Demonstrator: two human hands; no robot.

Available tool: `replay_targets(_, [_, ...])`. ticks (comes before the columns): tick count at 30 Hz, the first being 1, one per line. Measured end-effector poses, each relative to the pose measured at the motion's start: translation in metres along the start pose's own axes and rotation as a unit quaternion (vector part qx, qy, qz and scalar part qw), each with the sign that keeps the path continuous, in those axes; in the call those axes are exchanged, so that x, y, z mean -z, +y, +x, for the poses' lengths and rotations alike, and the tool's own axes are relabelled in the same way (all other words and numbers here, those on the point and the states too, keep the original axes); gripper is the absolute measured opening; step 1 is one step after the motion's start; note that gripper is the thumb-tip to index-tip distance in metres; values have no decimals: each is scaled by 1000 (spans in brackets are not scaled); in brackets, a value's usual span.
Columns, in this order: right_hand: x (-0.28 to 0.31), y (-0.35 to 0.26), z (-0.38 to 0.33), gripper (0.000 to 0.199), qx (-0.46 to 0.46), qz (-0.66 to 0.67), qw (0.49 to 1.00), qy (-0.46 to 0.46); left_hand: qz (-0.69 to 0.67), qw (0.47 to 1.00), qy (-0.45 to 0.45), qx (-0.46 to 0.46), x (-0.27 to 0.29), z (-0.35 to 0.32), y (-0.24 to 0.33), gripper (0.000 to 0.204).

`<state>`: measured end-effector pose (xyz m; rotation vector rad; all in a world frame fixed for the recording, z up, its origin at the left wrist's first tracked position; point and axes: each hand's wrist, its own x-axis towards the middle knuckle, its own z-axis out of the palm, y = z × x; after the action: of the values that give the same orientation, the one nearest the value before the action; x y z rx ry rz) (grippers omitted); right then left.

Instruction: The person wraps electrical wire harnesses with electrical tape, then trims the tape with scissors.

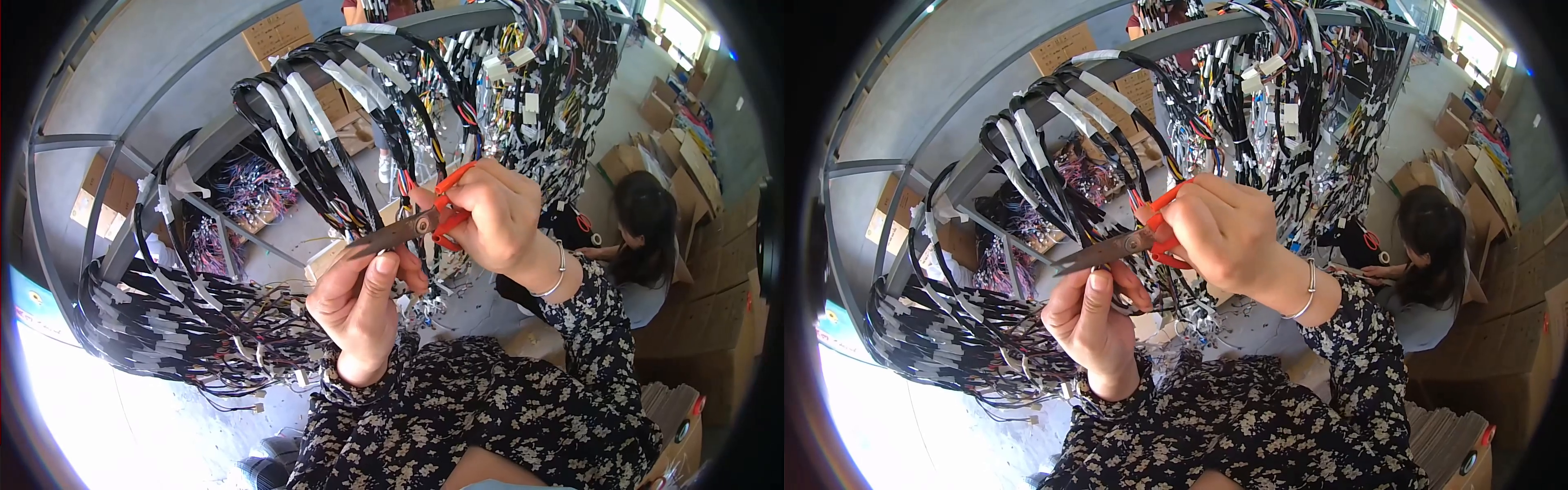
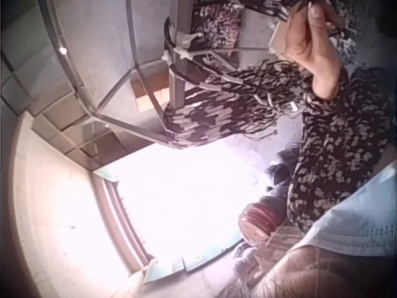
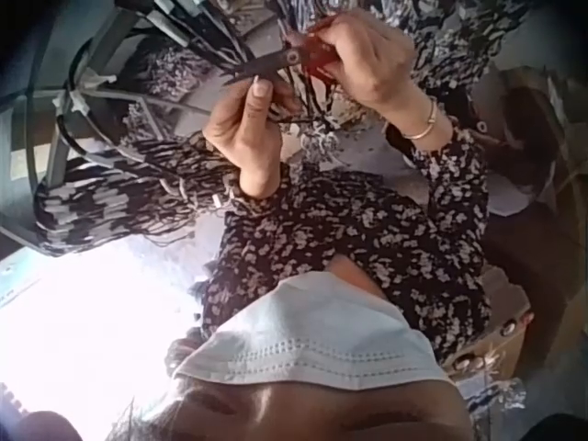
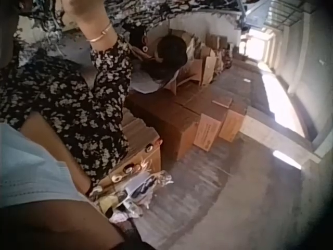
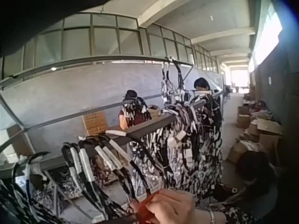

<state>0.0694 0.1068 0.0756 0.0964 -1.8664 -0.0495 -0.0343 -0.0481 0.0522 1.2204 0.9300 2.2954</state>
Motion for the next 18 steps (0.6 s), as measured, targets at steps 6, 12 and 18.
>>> replay_targets(6, [12, -16, -19, 42, -253, 63, 965, -22, -93, 983, -90, 133, 10, 4, -7, 42])
replay_targets(12, [28, -11, -24, 48, -152, -20, 988, -32, -176, 961, -118, 179, 16, 17, -22, 30])
replay_targets(18, [37, -11, -13, 51, -62, -98, 991, -63, -131, 987, -51, 78, 5, 4, -30, 23])
